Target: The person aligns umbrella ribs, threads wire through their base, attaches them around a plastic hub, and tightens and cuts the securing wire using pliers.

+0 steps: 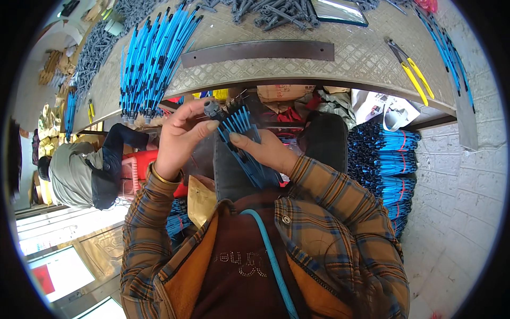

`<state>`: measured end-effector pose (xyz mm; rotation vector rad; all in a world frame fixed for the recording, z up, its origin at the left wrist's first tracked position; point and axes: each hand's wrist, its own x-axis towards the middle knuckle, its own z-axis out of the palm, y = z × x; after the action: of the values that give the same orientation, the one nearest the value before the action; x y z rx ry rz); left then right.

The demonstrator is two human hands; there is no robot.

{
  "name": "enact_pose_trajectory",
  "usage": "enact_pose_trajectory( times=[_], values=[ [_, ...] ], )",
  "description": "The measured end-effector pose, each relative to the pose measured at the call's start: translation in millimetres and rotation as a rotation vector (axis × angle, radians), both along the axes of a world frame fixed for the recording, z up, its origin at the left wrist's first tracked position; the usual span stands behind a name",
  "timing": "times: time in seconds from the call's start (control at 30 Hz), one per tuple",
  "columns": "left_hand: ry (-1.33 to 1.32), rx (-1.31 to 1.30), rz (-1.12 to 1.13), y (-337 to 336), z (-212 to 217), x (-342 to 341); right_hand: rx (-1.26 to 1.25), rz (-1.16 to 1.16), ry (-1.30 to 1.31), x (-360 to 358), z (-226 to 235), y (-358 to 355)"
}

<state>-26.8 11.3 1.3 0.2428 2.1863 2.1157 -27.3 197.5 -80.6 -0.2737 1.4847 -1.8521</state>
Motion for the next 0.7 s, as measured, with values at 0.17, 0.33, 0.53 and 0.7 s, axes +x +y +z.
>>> enact_pose_trajectory(
  times=[0.17,0.33,0.53,0.7],
  values=[
    [0.085,-0.062,0.039,6,-6,0,0.021,-0.057,0.077,2,2,-2],
    [-0.018,0.115,-0.026,2,-3,-6,-0.052,0.019,0.009,-2,-3,2],
    [-0.065,0.159,-0.040,1,-3,-7,-0.039,0.069,-0.009,-5,2,4],
    [-0.087,0.172,-0.101,-2,-2,-8,-0.041,0.113,0.006,-8,-3,7]
  ],
)
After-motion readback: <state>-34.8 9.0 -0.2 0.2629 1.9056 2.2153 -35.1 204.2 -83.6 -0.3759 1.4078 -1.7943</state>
